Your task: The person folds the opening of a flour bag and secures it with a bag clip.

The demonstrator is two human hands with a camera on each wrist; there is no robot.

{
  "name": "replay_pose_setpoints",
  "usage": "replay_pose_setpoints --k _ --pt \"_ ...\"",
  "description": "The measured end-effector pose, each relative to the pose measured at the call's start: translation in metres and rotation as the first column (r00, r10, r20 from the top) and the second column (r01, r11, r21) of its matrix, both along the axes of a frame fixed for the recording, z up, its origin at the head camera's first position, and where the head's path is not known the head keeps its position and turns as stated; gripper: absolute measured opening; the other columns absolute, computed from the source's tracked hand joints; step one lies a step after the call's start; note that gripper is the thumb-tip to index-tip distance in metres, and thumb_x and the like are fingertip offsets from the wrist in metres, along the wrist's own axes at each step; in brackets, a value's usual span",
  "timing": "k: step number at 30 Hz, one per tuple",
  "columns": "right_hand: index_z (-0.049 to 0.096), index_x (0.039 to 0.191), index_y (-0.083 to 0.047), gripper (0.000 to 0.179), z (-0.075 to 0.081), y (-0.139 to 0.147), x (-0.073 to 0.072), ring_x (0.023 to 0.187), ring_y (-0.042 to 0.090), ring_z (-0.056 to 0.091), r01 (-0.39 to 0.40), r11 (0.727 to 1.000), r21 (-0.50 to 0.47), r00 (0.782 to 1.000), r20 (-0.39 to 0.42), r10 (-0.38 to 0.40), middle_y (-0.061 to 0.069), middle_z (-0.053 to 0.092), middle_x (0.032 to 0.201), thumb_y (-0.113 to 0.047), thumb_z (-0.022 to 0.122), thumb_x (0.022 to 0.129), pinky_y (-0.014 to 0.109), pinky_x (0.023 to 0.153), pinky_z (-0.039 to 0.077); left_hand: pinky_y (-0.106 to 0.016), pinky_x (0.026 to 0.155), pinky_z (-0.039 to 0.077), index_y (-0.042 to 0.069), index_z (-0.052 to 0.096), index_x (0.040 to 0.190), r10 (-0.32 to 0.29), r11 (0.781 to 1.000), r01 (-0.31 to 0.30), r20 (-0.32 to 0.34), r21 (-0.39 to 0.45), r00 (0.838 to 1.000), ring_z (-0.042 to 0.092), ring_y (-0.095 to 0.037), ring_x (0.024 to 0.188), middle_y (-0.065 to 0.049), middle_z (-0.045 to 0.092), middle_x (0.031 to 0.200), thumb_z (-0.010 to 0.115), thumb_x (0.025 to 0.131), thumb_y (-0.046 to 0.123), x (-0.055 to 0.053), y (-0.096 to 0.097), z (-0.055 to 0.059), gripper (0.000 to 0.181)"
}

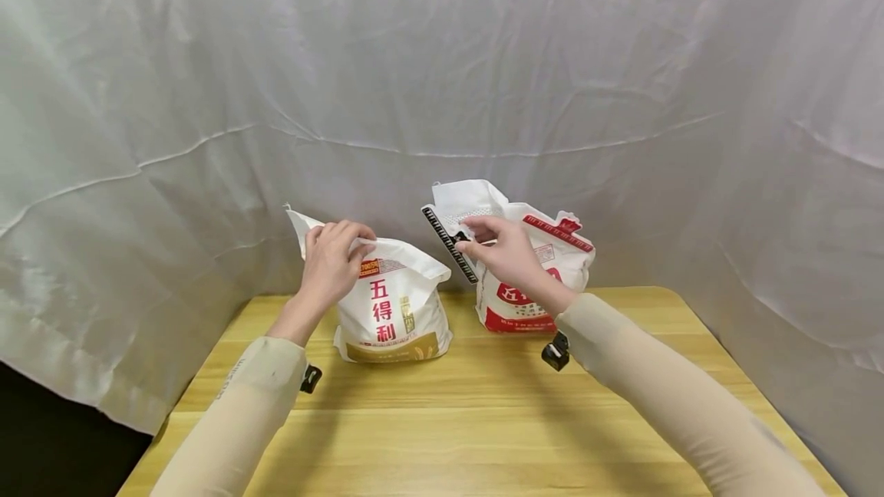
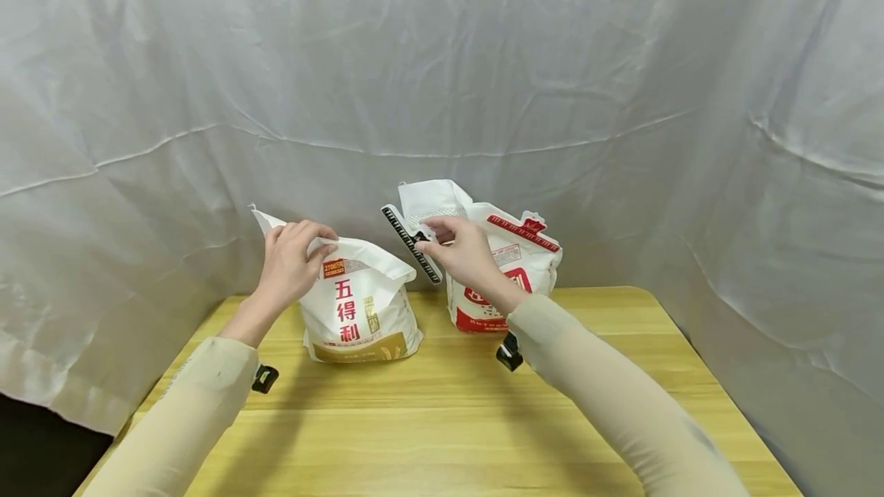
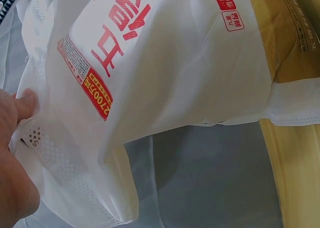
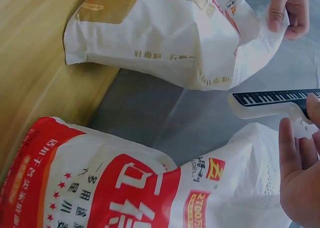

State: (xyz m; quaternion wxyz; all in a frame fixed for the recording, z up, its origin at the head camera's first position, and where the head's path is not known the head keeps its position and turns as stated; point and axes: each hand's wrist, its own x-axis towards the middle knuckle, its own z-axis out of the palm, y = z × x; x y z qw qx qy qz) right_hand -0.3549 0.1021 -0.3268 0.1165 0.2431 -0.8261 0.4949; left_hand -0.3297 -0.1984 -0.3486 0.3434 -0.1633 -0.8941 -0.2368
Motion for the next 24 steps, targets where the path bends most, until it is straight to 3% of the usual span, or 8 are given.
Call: replay_pose_setpoints --k 4,13,24 --pt "0.07 0.131 -0.004 0.044 0.003 -0.009 -0.003 0.104 0.03 0.072 -0.003 1.0 0.02 1.0 0.0 0.003 0.018 0.076 0.114 -0.015 0.082 0.09 0.039 0.088 0.061 -0.057 0.111 0.028 0.013 0.071 0.102 0.003 1.0 -0.003 0.001 -0.002 1.0 0.058 -0.031 0.104 -0.006 0.072 0.106 0.073 0.096 0.009 0.0 -0.001 0.0 0.007" --pt "0.071 0.126 0.0 0.042 0.004 -0.029 -0.012 0.099 0.03 0.073 -0.029 0.996 0.079 0.996 -0.082 0.036 0.017 0.075 0.115 -0.012 0.084 0.088 0.039 0.088 0.06 -0.057 0.109 0.029 0.013 0.071 0.101 0.002 1.0 -0.002 -0.013 -0.006 1.0 0.058 -0.031 0.103 -0.005 0.072 0.105 0.073 0.096 0.009 0.002 -0.003 0.0 0.007" --pt "0.075 0.119 -0.004 0.034 0.014 -0.046 -0.015 0.096 0.027 0.073 -0.026 0.994 0.107 0.998 -0.058 0.033 0.014 0.074 0.116 -0.013 0.084 0.088 0.036 0.085 0.06 -0.056 0.11 0.028 0.013 0.071 0.102 0.005 1.0 -0.005 0.0 -0.007 1.0 0.058 -0.03 0.103 -0.005 0.072 0.107 0.073 0.097 0.01 0.002 -0.002 0.001 0.007"
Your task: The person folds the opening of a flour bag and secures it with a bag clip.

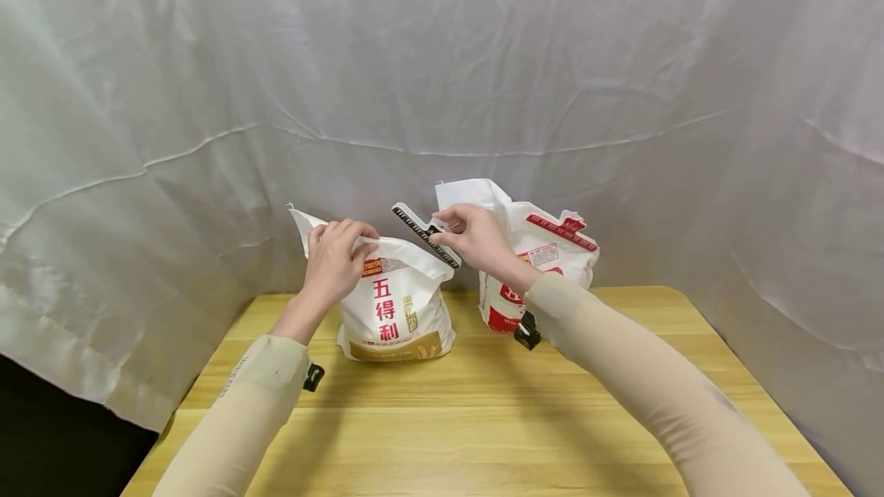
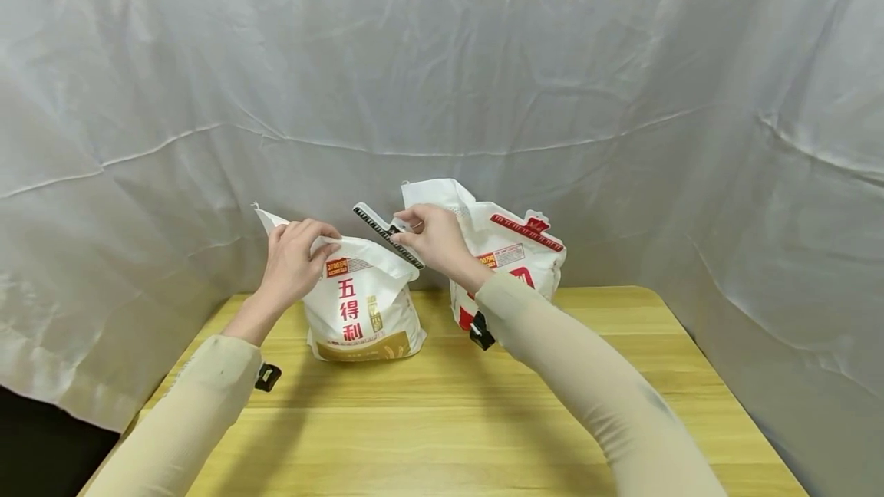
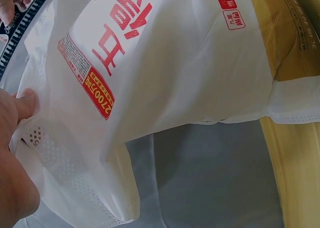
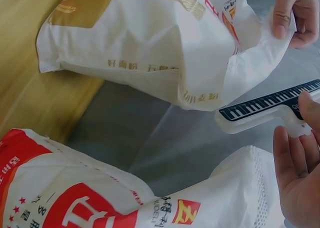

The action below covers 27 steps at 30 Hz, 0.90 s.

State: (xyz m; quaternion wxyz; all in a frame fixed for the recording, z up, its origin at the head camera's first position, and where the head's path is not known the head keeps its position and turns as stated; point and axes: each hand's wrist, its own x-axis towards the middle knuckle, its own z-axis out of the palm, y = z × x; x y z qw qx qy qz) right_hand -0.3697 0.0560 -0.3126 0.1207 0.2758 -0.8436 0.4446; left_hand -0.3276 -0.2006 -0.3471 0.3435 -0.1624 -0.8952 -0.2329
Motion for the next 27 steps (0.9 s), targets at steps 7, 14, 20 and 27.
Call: replay_pose_setpoints --k 7,14,20,27 --pt "0.078 0.11 -0.006 0.025 0.002 -0.008 0.0 0.089 0.024 0.075 0.001 1.0 0.001 1.0 -0.003 -0.001 0.011 0.078 0.111 -0.01 0.085 0.086 0.031 0.078 0.06 -0.056 0.11 0.028 0.013 0.071 0.103 0.004 1.0 -0.004 0.009 -0.004 1.0 0.059 -0.03 0.104 -0.005 0.072 0.107 0.073 0.097 0.012 -0.002 0.0 -0.001 0.007" --pt "0.08 0.103 -0.006 0.021 0.004 -0.016 0.0 0.086 0.02 0.076 -0.012 1.0 -0.026 0.998 0.057 0.014 0.009 0.079 0.104 -0.006 0.086 0.083 0.026 0.072 0.059 -0.055 0.109 0.029 0.013 0.071 0.104 0.014 1.0 -0.014 0.012 -0.009 1.0 0.058 -0.029 0.101 -0.005 0.072 0.107 0.073 0.097 0.013 -0.002 0.0 -0.001 0.008" --pt "0.08 0.104 -0.006 0.022 0.004 -0.02 0.001 0.074 0.021 0.075 -0.022 0.998 -0.057 0.994 0.11 0.028 0.01 0.08 0.099 -0.006 0.086 0.083 0.026 0.061 0.058 -0.054 0.105 0.031 0.011 0.07 0.106 0.025 1.0 -0.025 0.032 0.008 0.999 0.057 -0.029 0.099 -0.007 0.073 0.108 0.073 0.097 0.014 -0.002 0.001 0.0 0.011" --pt "0.08 0.102 -0.004 0.02 -0.001 -0.025 0.0 0.074 0.023 0.076 -0.035 0.998 -0.051 0.996 0.085 0.039 0.011 0.079 0.098 -0.005 0.086 0.084 0.026 0.061 0.059 -0.053 0.106 0.033 0.008 0.068 0.106 0.01 0.999 -0.011 0.024 0.034 1.0 0.058 -0.031 0.1 -0.01 0.073 0.108 0.075 0.096 0.013 -0.003 -0.001 -0.001 0.013"
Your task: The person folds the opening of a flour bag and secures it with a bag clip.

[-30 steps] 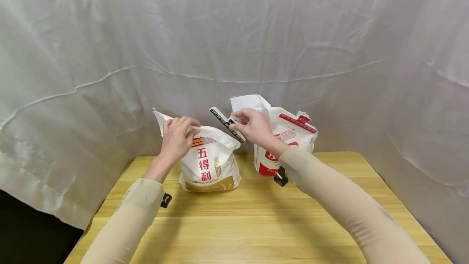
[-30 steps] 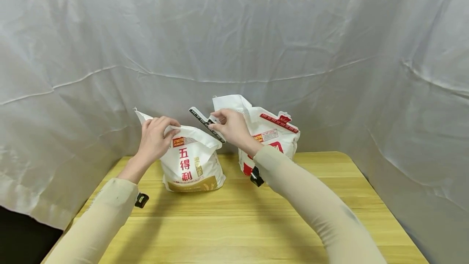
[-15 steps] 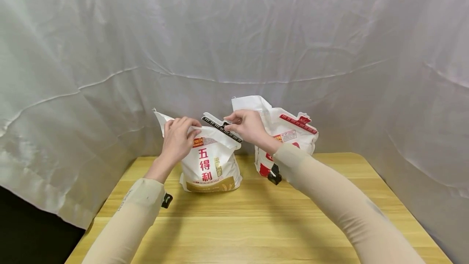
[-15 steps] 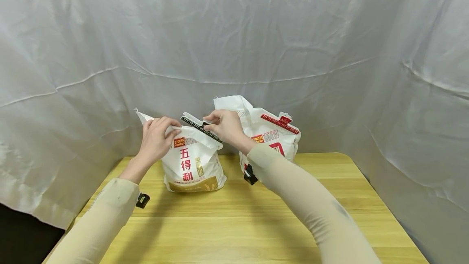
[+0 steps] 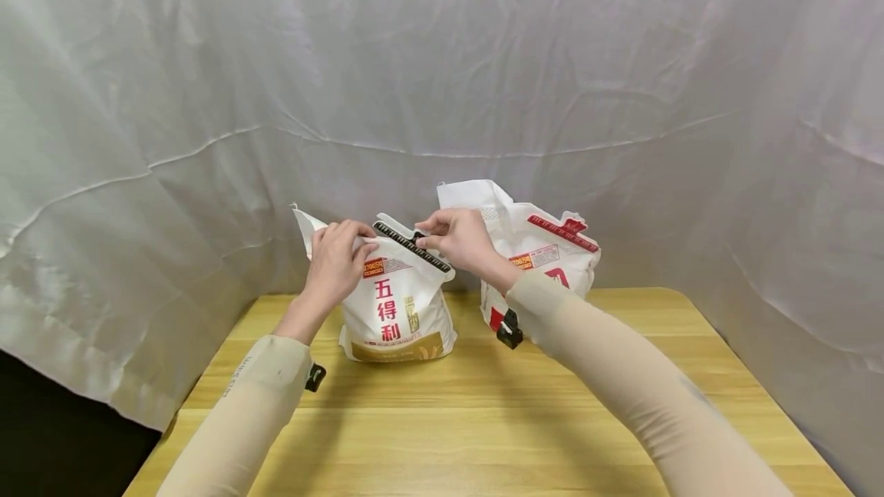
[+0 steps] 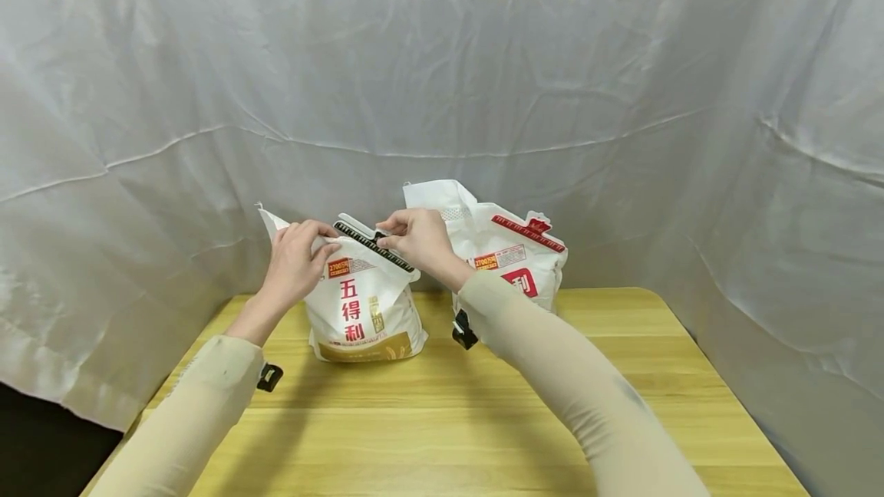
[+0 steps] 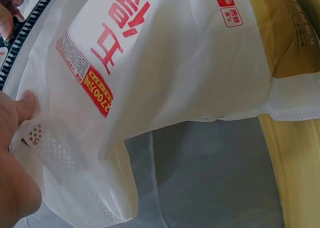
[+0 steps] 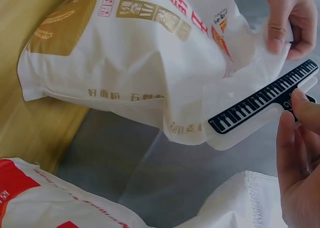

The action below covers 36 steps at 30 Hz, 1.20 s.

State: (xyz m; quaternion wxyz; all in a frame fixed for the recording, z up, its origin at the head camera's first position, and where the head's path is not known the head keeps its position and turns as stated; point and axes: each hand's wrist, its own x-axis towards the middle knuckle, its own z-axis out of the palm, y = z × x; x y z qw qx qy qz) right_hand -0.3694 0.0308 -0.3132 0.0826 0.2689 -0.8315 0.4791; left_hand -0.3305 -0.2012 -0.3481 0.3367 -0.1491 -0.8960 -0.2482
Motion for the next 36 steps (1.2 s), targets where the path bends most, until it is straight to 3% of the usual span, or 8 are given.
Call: replay_pose_setpoints --k 6,14,36 --pt "0.08 0.101 -0.005 0.019 -0.009 -0.002 -0.004 0.072 0.025 0.075 0.001 1.0 -0.005 1.0 0.006 -0.001 0.01 0.079 0.097 -0.005 0.086 0.083 0.024 0.057 0.056 -0.054 0.107 0.039 0.003 0.066 0.104 -0.026 0.999 0.026 -0.009 0.03 1.0 0.062 -0.035 0.101 -0.015 0.069 0.102 0.075 0.095 0.011 0.0 -0.001 0.0 0.015" --pt "0.08 0.099 -0.006 0.019 -0.013 -0.002 -0.008 0.086 0.019 0.078 -0.002 1.0 0.031 0.998 -0.063 0.004 0.009 0.079 0.099 -0.007 0.088 0.081 0.025 0.074 0.06 -0.055 0.102 0.044 -0.002 0.066 0.108 -0.059 0.998 0.06 -0.066 0.011 0.996 0.061 -0.036 0.093 -0.019 0.068 0.1 0.069 0.097 0.004 0.0 -0.003 0.002 0.013" --pt "0.079 0.097 -0.007 0.017 -0.014 -0.006 -0.013 0.085 0.017 0.076 -0.061 0.988 0.142 0.996 -0.056 0.07 0.006 0.079 0.105 -0.007 0.087 0.082 0.024 0.076 0.059 -0.055 0.093 0.046 -0.003 0.063 0.105 -0.047 0.998 0.05 -0.142 0.023 0.989 0.06 -0.037 0.089 -0.019 0.064 0.097 0.065 0.099 0.006 -0.003 -0.005 -0.003 0.012"
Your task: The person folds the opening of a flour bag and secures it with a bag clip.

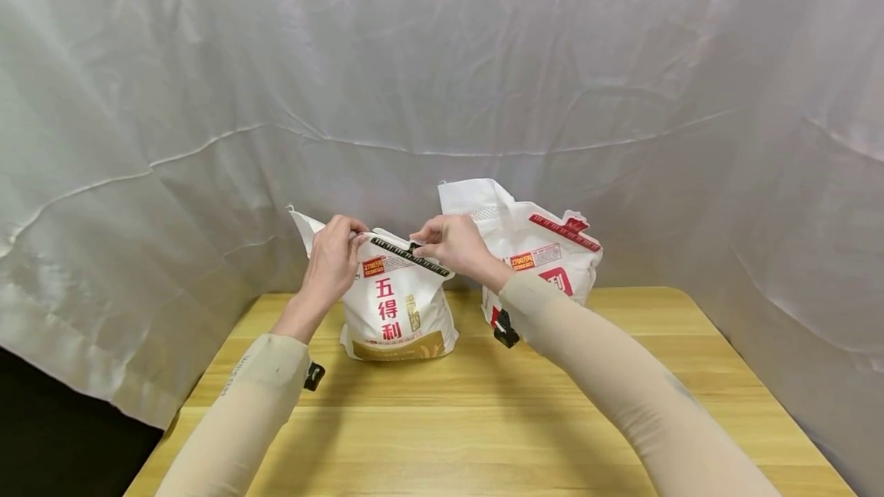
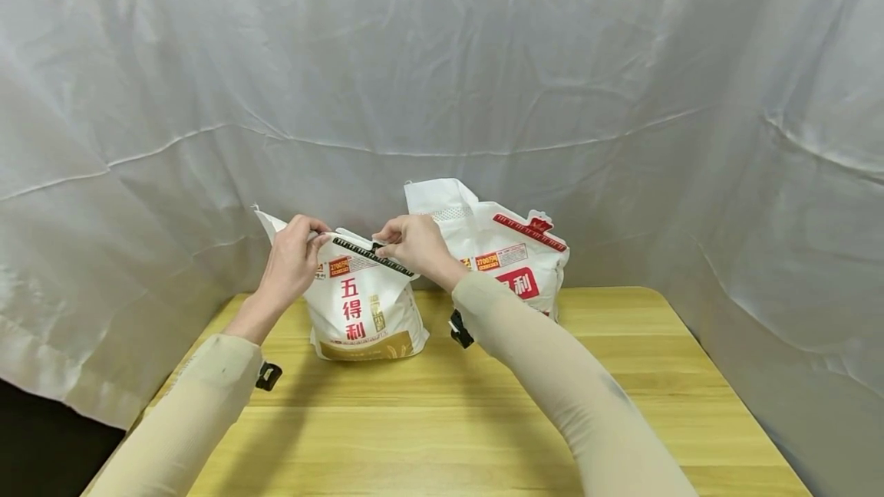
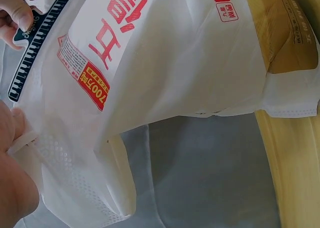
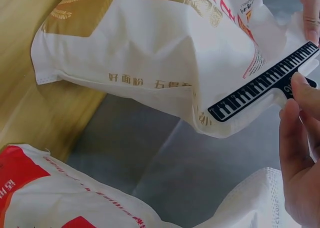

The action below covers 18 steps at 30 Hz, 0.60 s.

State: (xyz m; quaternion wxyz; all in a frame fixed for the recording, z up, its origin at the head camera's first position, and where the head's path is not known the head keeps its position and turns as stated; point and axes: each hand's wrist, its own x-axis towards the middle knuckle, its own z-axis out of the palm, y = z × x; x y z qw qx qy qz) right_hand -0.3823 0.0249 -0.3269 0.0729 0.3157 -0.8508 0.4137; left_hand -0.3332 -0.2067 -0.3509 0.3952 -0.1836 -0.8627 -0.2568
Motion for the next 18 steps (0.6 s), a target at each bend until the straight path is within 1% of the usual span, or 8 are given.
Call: replay_pose_setpoints --k 7,12,18 --pt "0.079 0.096 -0.008 0.016 0.0008 0.0007 0.0006 0.088 0.017 0.075 0.004 0.999 0.049 1.0 -0.015 -0.003 0.006 0.079 0.105 -0.007 0.087 0.082 0.024 0.077 0.059 -0.055 0.095 0.046 -0.003 0.063 0.104 0.007 1.0 -0.007 -0.004 0.001 1.0 0.061 -0.037 0.089 -0.018 0.064 0.096 0.066 0.099 0.008 -0.0022 0.004 -0.002 0.012" --pt "0.079 0.097 -0.008 0.017 0.0003 -0.0004 -0.0011 0.09 0.018 0.075 0.002 0.998 0.066 1.0 -0.031 0.0 0.005 0.079 0.107 -0.009 0.088 0.082 0.024 0.079 0.059 -0.055 0.094 0.047 -0.003 0.063 0.103 0.011 1.0 -0.01 -0.009 0.007 1.0 0.061 -0.036 0.089 -0.018 0.065 0.095 0.067 0.098 0.007 -0.0024 0.0053 -0.0015 0.011" --pt "0.078 0.111 -0.009 0.03 0.0004 -0.0014 0.0006 0.097 0.02 0.073 0.03 0.995 0.092 0.999 -0.036 -0.027 0.004 0.076 0.11 -0.013 0.088 0.083 0.03 0.088 0.058 -0.054 0.096 0.045 -0.003 0.063 0.104 0.01 1.0 -0.01 0.001 0.013 1.0 0.06 -0.036 0.09 -0.018 0.065 0.096 0.066 0.099 0.007 -0.0025 0.0037 0.0006 0.011"
